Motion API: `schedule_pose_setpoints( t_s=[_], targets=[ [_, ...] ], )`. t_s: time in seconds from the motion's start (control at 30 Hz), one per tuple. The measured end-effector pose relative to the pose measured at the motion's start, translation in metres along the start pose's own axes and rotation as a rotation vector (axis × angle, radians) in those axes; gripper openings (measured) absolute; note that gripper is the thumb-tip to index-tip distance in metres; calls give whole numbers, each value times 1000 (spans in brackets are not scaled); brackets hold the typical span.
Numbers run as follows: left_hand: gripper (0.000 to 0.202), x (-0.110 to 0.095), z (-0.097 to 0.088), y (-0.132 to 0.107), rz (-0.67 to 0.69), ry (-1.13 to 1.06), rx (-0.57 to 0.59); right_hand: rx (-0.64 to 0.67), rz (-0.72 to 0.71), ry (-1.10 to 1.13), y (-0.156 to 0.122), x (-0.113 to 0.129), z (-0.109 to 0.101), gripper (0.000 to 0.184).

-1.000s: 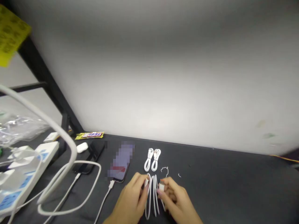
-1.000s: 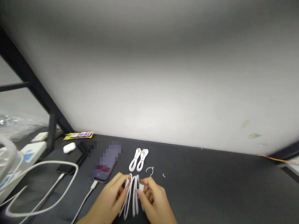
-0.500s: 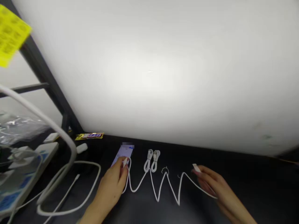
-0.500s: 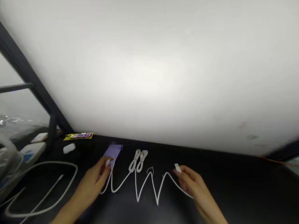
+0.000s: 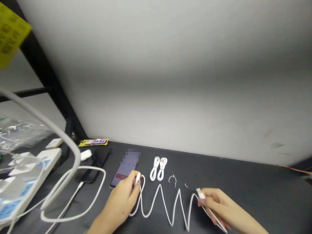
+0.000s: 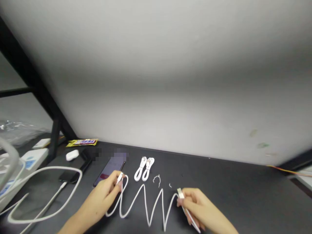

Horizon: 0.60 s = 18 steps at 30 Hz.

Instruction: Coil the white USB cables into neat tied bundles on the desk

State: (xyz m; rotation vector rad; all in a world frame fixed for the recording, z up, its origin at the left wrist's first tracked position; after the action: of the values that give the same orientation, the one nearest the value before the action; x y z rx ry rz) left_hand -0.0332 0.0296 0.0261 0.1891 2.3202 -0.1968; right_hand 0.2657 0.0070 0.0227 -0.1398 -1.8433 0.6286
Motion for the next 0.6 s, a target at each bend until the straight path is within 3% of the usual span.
schedule_pose_setpoints(
  t_s=[0.2, 0.47, 0.6],
  targets=[
    [16, -7, 20, -9, 56, -13, 123, 199, -27, 2, 9, 0, 39, 33],
    [25, -10, 44, -12, 122, -312, 213, 204, -206, 157, 20, 7, 85, 34],
    [32, -9, 53, -12, 134, -407, 200, 167, -248, 257, 27, 6, 101, 42]
  ],
)
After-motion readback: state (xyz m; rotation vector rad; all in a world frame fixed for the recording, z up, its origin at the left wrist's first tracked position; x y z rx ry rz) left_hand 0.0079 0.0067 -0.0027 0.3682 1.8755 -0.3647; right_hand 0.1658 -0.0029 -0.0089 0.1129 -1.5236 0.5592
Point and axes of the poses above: each hand's wrist, its own y-axis towards the middle knuckle, its own z-axis out of the palm, x = y × z, the point moved 1 cm from there along y, towards the middle knuckle, and after that the axes turned 1 degree about -y, right-handed, at the moved point
